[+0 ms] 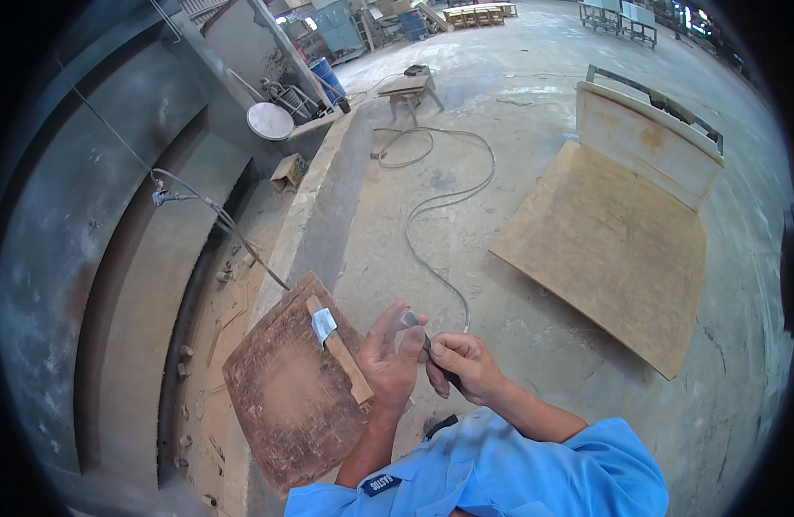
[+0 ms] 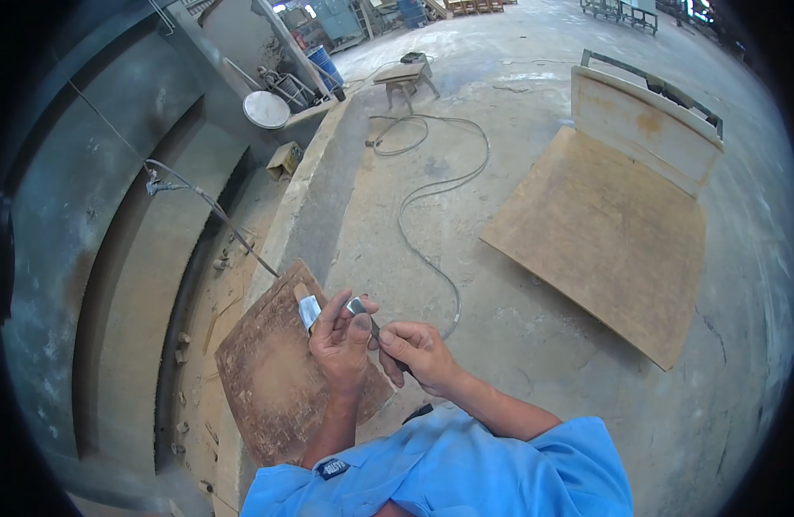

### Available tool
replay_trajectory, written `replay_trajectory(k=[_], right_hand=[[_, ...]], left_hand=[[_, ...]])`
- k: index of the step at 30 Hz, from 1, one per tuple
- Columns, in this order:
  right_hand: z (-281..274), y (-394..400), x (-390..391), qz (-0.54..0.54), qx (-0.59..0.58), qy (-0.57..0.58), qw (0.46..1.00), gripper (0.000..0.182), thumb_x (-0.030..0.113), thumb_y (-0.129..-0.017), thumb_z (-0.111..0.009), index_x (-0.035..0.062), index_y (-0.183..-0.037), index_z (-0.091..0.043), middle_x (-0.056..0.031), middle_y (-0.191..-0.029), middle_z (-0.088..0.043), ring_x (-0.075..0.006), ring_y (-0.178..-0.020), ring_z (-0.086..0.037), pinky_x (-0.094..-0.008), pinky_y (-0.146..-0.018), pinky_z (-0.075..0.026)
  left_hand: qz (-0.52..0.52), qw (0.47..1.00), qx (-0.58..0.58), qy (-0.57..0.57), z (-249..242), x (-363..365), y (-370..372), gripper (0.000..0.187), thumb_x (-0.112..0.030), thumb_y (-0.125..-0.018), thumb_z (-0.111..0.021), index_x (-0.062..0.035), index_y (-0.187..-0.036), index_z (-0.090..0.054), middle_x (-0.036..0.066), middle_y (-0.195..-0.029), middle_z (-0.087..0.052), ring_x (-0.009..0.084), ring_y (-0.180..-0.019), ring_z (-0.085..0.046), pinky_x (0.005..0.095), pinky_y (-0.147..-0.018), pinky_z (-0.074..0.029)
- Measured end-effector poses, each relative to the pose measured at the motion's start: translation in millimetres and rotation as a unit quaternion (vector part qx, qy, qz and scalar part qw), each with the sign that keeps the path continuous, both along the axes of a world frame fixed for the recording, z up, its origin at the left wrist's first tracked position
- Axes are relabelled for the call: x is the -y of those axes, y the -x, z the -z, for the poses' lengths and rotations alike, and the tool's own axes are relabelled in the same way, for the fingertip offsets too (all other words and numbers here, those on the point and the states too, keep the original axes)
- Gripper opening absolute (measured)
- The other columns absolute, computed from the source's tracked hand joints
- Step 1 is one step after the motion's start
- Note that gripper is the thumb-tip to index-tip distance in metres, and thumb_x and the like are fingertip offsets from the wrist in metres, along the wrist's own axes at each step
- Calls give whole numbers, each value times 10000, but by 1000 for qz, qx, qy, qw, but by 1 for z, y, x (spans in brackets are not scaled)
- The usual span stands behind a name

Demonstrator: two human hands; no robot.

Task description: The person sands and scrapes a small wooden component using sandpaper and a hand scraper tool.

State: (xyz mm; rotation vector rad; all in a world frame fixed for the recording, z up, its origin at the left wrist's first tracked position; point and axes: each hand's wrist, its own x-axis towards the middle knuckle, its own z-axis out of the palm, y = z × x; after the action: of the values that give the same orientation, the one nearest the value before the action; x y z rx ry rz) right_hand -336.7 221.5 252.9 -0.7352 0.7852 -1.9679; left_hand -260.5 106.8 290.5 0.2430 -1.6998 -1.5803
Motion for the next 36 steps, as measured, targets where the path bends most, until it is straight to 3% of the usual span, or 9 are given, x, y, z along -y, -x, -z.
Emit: replay_trajectory(k=[2, 5, 7, 14, 18, 21, 31, 36], right_hand=[[-2, 1, -1, 86, -95, -36, 991, 292, 263, -1026, -575, -5, -1066, -684, -44, -674, -610, -102, -533, -519, -261, -491, -408], [-10, 2, -5, 201, -206, -96, 953, 252, 188, -996, -612, -17, -1106, -706, -61, -696, -629, -102, -555, -512, -270, -514, -398], [-10, 3, -4, 264, -257, -96, 925, 234, 147, -971, -635, -19, -1118, -712, -77, -706, -634, -109, -565, -507, -281, -523, -394], [-10, 4, -1, 274, -265, -102, 919, 223, 132, -949, -662, -19, -1105, -714, -90, -713, -622, -120, -586, -505, -291, -525, -382], [-12, 3, 0, 282, -267, -101, 916, 214, 129, -949, -663, -14, -1100, -717, -79, -702, -602, -118, -584, -492, -292, -524, -375], [-3, 3, 2, 274, -259, -104, 920, 221, 134, -947, -671, -15, -1103, -715, -65, -690, -575, -112, -593, -476, -292, -527, -366], [-7, 4, 6, 265, -301, -119, 908, 255, 133, -901, -729, 5, -1122, -721, -52, -718, -592, -118, -618, -499, -283, -547, -378], [-12, 5, 9, 279, -357, -127, 883, 245, 115, -865, -766, 19, -1088, -728, -42, -726, -591, -117, -621, -505, -273, -553, -385]], left_hand=[[-1, 999, 19, -32, -4, -1, 1, 471, -61, -908, -726, 5, -1342, -556, 168, -1172, -670, 224, -1005, -652, 339, -826, -542], [-113, 958, -2, 263, 6, 16, 10, 484, -83, -873, -755, -9, -1323, -592, 173, -1217, -658, 299, -1091, -638, 402, -921, -516], [-115, 941, 11, 318, -3, 17, 10, 460, -87, -847, -768, -17, -1281, -630, 177, -1241, -648, 325, -1129, -622, 425, -952, -500], [-162, 906, 13, 391, -7, 16, 9, 424, -54, -802, -785, -20, -1210, -678, 211, -1260, -627, 369, -1143, -612, 445, -962, -494], [-181, 907, 14, 380, -12, 10, 9, 425, -48, -788, -797, -8, -1194, -678, 222, -1267, -620, 388, -1146, -605, 473, -970, -487], [-177, 894, 23, 411, -5, 16, 6, 385, -114, -868, -760, -14, -1228, -669, 208, -1322, -600, 336, -1148, -610, 433, -977, -488], [-170, 921, 0, 352, 6, 18, -1, 381, -187, -904, -743, 23, -1210, -659, 192, -1267, -631, 300, -1179, -590, 407, -1018, -456], [-136, 967, -17, 216, 23, 18, -7, 298, -129, -948, -692, 39, -1191, -656, 185, -1207, -649, 221, -1098, -619, 344, -953, -489]])
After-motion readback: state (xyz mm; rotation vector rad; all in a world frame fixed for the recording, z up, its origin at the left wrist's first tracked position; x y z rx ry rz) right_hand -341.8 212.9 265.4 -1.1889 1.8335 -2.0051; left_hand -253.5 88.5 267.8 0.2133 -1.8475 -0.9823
